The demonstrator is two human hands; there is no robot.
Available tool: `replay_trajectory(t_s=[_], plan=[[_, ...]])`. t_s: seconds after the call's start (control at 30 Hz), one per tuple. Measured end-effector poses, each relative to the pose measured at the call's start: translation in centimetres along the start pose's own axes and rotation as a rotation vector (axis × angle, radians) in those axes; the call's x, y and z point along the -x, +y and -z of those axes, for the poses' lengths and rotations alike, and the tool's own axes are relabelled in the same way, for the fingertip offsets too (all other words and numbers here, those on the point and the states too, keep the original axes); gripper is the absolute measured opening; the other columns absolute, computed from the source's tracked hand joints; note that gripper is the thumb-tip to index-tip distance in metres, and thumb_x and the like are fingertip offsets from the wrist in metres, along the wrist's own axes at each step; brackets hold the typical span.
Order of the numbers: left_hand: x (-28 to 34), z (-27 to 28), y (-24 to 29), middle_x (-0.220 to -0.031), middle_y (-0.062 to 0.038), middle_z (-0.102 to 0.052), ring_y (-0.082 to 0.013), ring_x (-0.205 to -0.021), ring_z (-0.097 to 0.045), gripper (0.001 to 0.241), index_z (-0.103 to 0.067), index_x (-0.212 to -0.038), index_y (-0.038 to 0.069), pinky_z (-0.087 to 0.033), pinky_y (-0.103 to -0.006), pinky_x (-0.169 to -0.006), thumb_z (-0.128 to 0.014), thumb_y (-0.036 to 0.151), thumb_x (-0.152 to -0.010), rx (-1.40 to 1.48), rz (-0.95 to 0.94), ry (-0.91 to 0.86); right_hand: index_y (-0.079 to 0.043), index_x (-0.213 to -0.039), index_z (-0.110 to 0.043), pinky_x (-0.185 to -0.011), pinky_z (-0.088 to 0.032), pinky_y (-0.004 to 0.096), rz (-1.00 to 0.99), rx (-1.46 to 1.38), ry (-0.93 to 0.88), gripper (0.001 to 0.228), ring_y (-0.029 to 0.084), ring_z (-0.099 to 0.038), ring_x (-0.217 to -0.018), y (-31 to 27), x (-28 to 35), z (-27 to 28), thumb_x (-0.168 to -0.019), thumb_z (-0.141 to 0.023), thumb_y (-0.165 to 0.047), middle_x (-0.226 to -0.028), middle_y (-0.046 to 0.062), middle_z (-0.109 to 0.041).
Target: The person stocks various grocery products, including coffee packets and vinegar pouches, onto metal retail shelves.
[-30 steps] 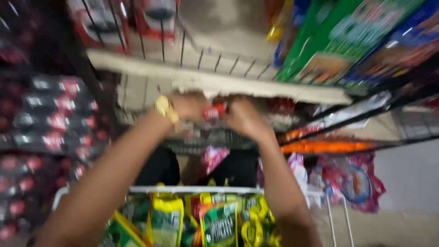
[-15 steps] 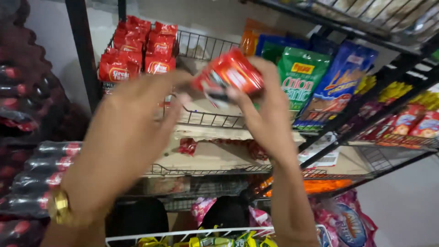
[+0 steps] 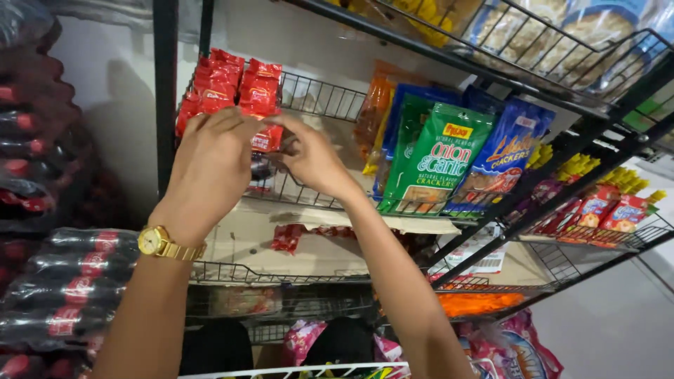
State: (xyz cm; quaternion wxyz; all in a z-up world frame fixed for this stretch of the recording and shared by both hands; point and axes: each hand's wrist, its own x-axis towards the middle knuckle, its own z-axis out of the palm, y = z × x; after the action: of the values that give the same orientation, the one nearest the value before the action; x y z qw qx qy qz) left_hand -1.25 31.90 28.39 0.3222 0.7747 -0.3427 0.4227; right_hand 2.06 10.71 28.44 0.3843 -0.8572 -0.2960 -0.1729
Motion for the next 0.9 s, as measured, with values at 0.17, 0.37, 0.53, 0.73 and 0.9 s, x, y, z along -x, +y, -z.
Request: replay_trajectory(t_s=[0.17, 0.37, 0.53, 0.73, 0.9], plan=[[0.2, 0.1, -0.3, -0.103, -0.016, -0.074, -0.0333, -0.121, -0.064, 0.025, -0.074, -0.105, 0.001, -0.043, -0.0501, -0.105, -0.063, -0.003, -0.082, -0.111, -0.026, -0.033, -0.006, -0.142, -0.055, -0.076, -0.057, 0.023, -0.043, -0.200, 0.024, 0.062, 0.007, -0.063, -0.092, 1.3, 0.6, -0.2, -0.085, -0.072, 0.013, -0.121, 0.004, -0.058], [0.1, -0.2, -0.2, -0.104, -0.016, -0.075, -0.0336, -0.121, -0.064, 0.023, -0.073, -0.101, 0.002, -0.043, -0.0488, -0.108, -0.063, -0.003, -0.080, -0.144, -0.047, -0.042, -0.009, -0.141, -0.052, -0.072, -0.056, 0.021, -0.148, -0.263, 0.026, 0.062, 0.005, -0.062, -0.086, 1.5, 0.6, -0.1, -0.086, -0.071, 0.012, -0.102, 0.002, -0.061], [-0.4, 1.0, 1.4, -0.110, -0.018, -0.074, -0.0360, -0.120, -0.065, 0.025, -0.072, -0.109, 0.000, -0.046, -0.0486, -0.107, -0.060, -0.004, -0.088, -0.067, -0.076, 0.030, -0.010, -0.139, -0.054, -0.071, -0.056, 0.022, -0.206, -0.077, 0.164, 0.053, 0.006, -0.064, -0.087, -3.6, 2.3, 1.1, -0.091, -0.076, -0.001, -0.104, 0.001, -0.064], [-0.9, 3.2, 7.5, -0.097, -0.021, -0.073, -0.0376, -0.084, -0.072, 0.024, -0.072, -0.109, -0.002, -0.056, -0.0460, -0.077, -0.057, -0.001, -0.091, 0.469, 0.059, -0.230, -0.007, -0.127, -0.066, -0.082, -0.058, 0.027, -0.105, 0.051, 0.066, 0.023, 0.011, -0.068, -0.094, -9.5, 10.1, 5.0, -0.104, -0.068, -0.010, -0.108, 0.005, -0.071], [1.9, -2.0, 8.5, -0.083, -0.025, -0.071, -0.0403, -0.079, -0.072, 0.016, -0.078, -0.084, 0.003, -0.057, -0.0491, -0.074, -0.066, 0.013, -0.083, 0.243, 0.068, -0.934, -0.006, -0.114, -0.072, -0.078, -0.056, 0.039, -0.257, 0.217, -0.592, 0.022, 0.026, -0.073, -0.085, -6.1, 14.2, 4.7, -0.097, -0.065, -0.019, -0.095, 0.015, -0.076]])
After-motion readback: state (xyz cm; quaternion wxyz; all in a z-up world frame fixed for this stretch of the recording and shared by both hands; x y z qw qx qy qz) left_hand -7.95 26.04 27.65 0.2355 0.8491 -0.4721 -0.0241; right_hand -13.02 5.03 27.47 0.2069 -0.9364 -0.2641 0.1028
